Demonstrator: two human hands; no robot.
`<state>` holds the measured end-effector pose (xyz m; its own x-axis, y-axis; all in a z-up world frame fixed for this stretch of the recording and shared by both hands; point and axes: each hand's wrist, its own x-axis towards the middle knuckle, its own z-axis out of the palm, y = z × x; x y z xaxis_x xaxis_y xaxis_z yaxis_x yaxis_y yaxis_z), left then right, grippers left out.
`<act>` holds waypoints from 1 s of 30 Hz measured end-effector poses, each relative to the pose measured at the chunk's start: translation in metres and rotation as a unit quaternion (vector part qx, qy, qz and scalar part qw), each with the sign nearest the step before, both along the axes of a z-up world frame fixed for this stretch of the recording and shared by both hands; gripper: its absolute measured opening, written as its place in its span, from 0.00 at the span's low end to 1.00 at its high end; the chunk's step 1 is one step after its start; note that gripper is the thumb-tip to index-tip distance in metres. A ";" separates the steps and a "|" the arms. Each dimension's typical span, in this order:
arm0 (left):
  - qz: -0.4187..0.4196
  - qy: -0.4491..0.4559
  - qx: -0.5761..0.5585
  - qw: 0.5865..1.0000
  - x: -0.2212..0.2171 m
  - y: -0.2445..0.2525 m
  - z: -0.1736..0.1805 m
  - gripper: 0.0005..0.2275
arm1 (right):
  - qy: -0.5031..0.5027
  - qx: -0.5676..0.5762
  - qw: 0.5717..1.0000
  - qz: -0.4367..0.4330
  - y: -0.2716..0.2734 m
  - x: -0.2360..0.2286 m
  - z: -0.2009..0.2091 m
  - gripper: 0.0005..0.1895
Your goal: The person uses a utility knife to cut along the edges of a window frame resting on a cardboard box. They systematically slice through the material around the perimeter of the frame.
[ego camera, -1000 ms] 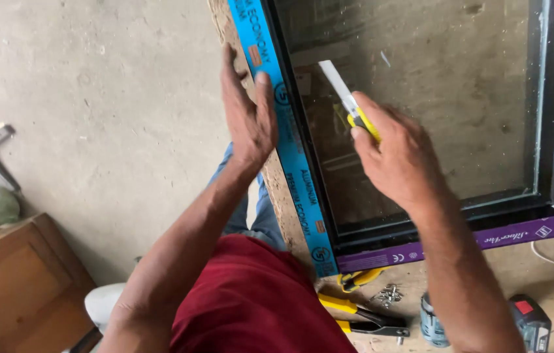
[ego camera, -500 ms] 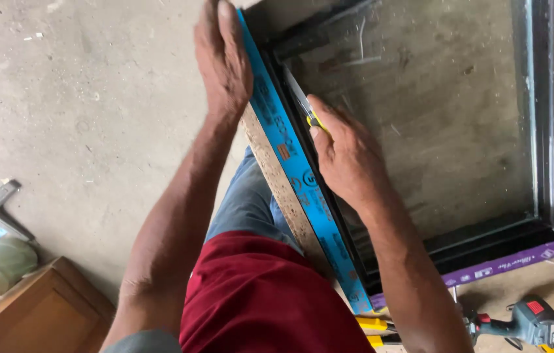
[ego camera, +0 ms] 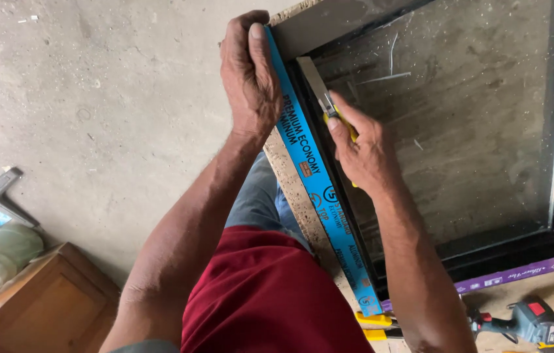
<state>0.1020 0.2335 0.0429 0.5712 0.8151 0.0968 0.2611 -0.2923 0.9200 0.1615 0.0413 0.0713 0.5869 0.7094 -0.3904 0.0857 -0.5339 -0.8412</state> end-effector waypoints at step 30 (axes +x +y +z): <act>0.003 -0.001 0.015 1.000 0.005 -0.001 0.003 0.16 | -0.246 -0.080 0.963 0.081 0.017 -0.018 0.061 0.23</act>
<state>0.1071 0.2326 0.0461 0.5665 0.8149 0.1224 0.2605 -0.3180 0.9116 0.1439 0.0581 0.1322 0.6155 0.7610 -0.2052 0.5456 -0.5993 -0.5859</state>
